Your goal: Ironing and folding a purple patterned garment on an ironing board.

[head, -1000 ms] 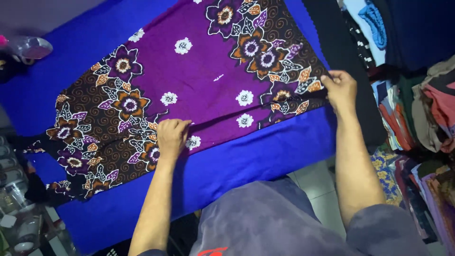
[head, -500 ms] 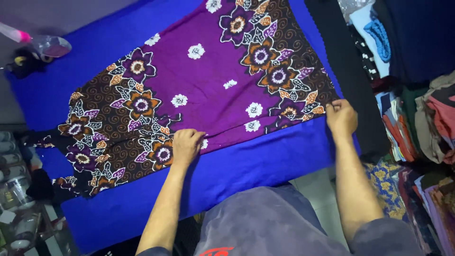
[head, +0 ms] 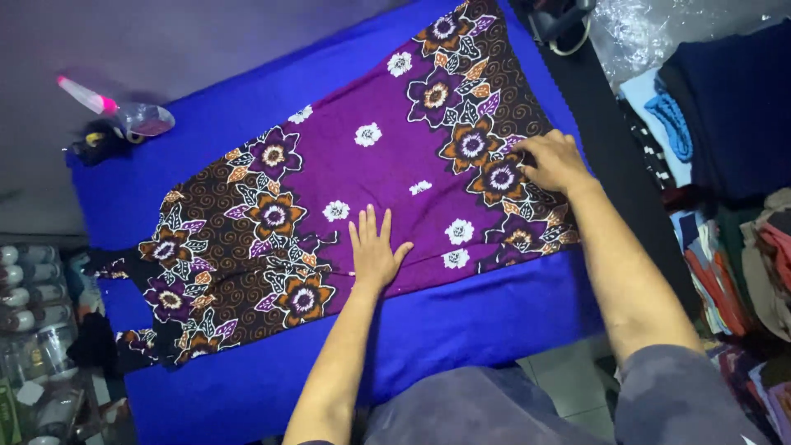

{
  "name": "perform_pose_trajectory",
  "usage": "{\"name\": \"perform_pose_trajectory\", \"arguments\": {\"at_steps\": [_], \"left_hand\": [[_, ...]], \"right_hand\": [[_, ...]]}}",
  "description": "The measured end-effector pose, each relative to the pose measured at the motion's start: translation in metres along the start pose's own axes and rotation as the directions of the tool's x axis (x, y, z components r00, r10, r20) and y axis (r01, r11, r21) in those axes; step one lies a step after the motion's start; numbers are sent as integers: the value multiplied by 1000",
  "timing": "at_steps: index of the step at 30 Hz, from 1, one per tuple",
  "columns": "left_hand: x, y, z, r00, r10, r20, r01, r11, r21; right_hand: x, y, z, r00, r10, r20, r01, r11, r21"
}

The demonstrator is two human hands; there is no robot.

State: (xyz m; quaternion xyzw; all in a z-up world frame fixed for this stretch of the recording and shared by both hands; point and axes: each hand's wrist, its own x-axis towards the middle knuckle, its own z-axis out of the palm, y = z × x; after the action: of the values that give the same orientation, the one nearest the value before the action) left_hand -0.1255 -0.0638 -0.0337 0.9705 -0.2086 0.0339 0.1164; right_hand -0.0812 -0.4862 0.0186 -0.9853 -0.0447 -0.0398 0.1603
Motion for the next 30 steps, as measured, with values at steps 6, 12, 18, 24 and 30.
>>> {"name": "perform_pose_trajectory", "arguments": {"at_steps": [6, 12, 18, 24, 30], "left_hand": [[1, -1, -3, 996, -32, 87, 29, 999, 35], [-1, -3, 4, 997, -19, 75, 15, 999, 49], [-2, -3, 2, 997, -15, 75, 11, 999, 44], [-4, -2, -2, 998, -12, 57, 9, 999, 45], [-23, -3, 7, 999, -19, 40, 21, 998, -54]], "right_hand": [[18, 37, -8, 897, 166, 409, -40, 953, -300], [-1, 90, -16, 826, 491, 276, -397, 855, -333], [-30, 37, 0, 891, 389, -235, -423, 898, -120], [-49, 38, 40, 907, 350, -234, -417, 821, -389], [-83, -25, 40, 973, -9, -231, -64, 950, -306]]}}
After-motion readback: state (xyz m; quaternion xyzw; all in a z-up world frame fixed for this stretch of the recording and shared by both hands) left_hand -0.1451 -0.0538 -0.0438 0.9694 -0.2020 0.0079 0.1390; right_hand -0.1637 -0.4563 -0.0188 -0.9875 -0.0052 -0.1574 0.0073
